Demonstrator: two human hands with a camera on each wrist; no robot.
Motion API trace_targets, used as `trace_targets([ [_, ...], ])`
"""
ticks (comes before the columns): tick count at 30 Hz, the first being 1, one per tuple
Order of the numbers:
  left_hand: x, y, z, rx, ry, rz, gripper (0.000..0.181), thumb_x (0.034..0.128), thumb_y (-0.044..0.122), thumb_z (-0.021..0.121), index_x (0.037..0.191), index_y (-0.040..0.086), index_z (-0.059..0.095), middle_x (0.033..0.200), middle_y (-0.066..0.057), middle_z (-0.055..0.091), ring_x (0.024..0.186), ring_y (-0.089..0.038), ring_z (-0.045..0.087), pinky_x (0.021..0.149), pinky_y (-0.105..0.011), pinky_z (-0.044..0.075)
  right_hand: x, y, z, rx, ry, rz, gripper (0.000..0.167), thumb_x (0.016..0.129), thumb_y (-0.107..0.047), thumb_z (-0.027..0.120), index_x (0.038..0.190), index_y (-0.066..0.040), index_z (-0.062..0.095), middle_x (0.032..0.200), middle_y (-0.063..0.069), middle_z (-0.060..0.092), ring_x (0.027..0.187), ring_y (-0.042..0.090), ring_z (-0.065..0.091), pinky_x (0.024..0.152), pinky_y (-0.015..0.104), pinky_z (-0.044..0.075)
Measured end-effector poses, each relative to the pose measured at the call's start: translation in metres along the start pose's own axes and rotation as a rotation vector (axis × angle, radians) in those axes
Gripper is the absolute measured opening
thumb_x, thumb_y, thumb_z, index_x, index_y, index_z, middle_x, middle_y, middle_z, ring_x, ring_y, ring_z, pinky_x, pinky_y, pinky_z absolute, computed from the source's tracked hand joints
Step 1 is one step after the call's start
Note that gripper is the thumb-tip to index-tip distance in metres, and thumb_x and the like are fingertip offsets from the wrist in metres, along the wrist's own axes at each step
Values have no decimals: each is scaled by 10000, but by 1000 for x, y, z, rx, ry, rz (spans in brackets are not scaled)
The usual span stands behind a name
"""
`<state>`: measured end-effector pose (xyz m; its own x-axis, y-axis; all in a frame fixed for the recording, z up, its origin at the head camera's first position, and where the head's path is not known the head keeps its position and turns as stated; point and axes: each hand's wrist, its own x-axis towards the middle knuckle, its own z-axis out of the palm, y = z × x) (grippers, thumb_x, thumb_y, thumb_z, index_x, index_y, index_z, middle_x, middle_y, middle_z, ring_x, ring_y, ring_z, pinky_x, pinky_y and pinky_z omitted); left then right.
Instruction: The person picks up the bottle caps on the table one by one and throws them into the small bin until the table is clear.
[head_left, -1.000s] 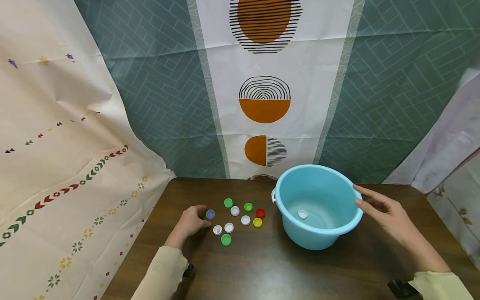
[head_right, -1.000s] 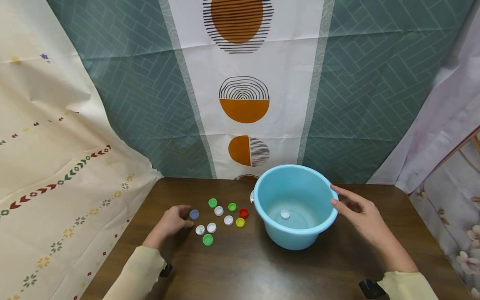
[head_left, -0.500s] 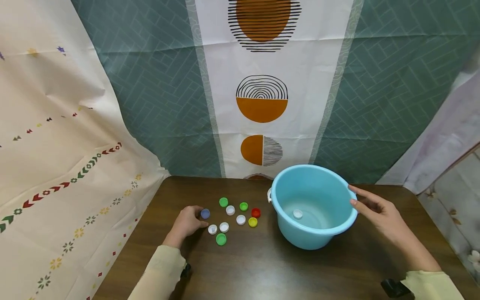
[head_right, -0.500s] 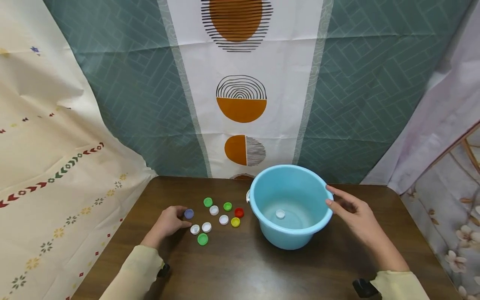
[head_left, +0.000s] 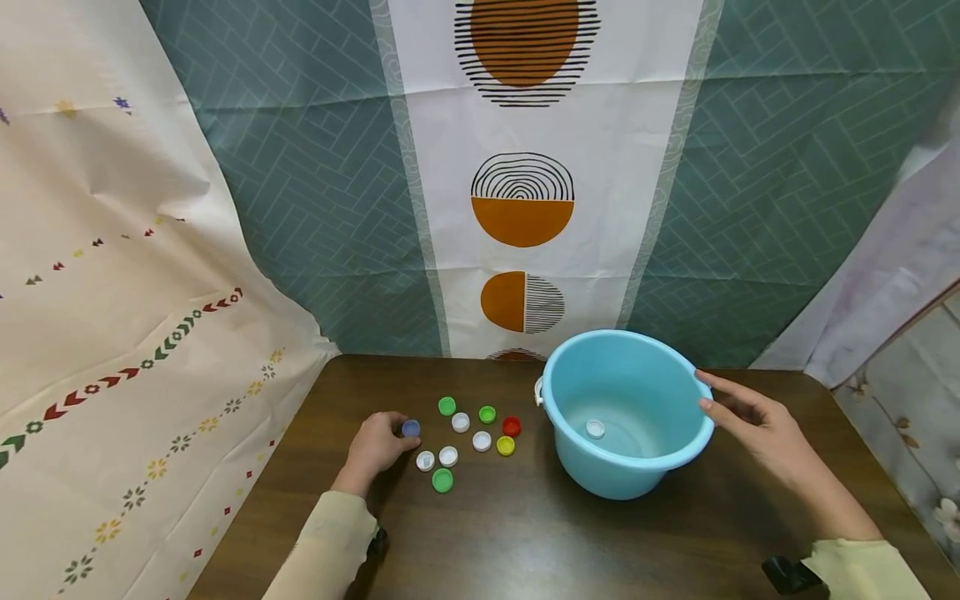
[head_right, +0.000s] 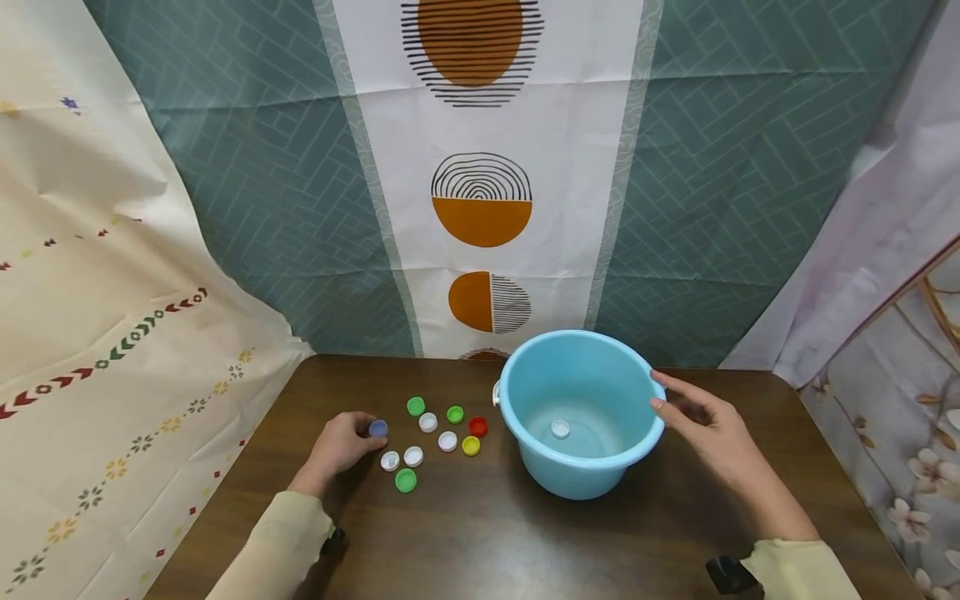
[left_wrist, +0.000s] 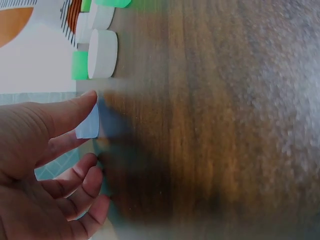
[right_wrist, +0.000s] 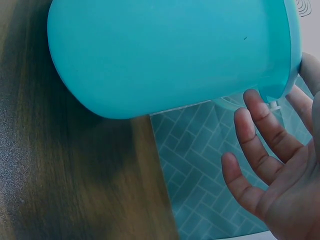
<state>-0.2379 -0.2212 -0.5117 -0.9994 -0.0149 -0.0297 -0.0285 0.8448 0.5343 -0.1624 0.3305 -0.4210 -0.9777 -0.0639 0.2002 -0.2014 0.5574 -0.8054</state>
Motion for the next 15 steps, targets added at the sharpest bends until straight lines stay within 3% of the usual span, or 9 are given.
trace_targets([
  [15, 3, -2, -1, -32, 31, -18, 339, 794, 266, 825, 1057, 79, 722, 985, -48, 680, 908, -236, 624, 783, -470, 506, 0, 1, 0, 15, 2, -6, 480, 990, -293, 592, 1452, -208, 497, 1285, 111, 618, 970, 44, 640, 743, 205, 527],
])
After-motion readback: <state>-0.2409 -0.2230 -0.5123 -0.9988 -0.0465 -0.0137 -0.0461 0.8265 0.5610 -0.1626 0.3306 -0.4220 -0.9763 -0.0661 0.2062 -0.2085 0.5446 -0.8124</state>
